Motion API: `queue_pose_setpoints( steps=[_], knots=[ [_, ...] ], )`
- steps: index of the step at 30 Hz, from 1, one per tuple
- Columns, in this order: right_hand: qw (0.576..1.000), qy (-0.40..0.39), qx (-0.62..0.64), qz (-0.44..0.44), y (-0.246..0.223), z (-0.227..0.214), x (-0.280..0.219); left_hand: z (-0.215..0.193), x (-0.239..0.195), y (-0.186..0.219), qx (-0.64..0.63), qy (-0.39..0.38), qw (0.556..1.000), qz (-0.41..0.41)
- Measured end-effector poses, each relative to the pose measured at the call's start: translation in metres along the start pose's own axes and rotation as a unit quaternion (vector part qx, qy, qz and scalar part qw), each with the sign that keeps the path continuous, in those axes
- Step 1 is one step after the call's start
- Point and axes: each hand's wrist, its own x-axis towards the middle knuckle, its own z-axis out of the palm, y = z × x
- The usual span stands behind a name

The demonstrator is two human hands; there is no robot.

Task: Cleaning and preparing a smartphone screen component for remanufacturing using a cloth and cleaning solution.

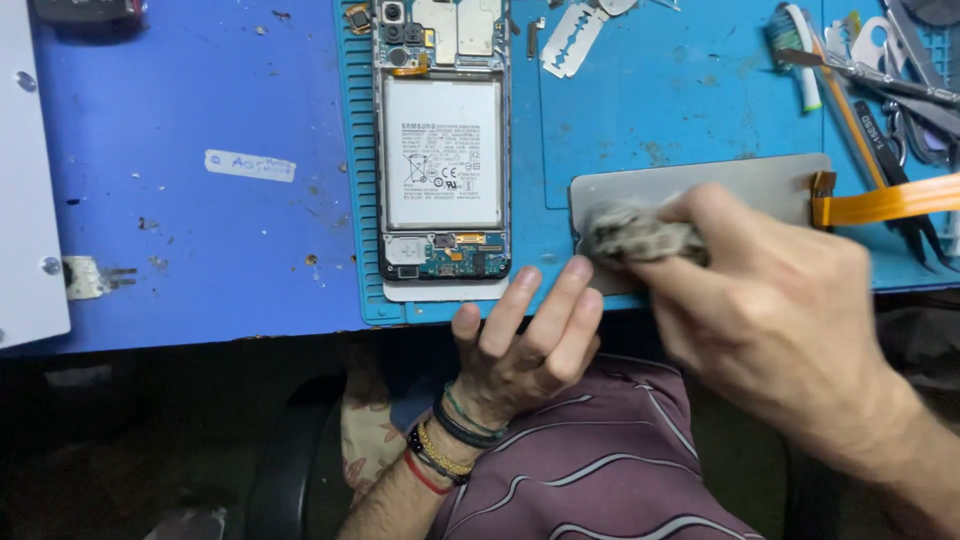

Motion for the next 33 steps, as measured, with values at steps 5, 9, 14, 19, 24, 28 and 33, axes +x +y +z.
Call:
queue_pose_setpoints(
  steps=[5,9,14,19,24,28,33],
  knots=[
    [0.999,0.027,-0.036,-0.004,-0.006,0.01,0.012,0.002,0.0,0.001,-0.006,0.021,1.0,-0.015],
    [0.997,-0.005,-0.068,0.021,0.008,0.005,-0.006,0.0,0.002,-0.002,0.0,0.018,1.0,-0.015],
    [1.0,0.018,0.003,-0.02,-0.003,0.013,0.009,-0.003,-0.001,-0.003,-0.014,0.006,1.0,-0.007],
    [0.995,0.032,-0.093,0.001,-0.002,0.013,0.014,-0.002,0.001,-0.003,-0.017,0.016,1.0,-0.009],
    [0.999,-0.025,0.025,-0.008,-0.011,0.005,0.006,-0.002,-0.005,-0.003,-0.032,0.016,0.999,-0.011],
    [0.998,0.029,-0.057,0.002,-0.015,0.008,0.022,-0.002,0.001,-0.006,-0.008,0.024,1.0,-0.006],
    [0.999,-0.018,-0.039,0.004,-0.014,0.008,0.02,-0.005,0.004,-0.009,-0.014,0.044,0.999,-0.008]
  ],
)
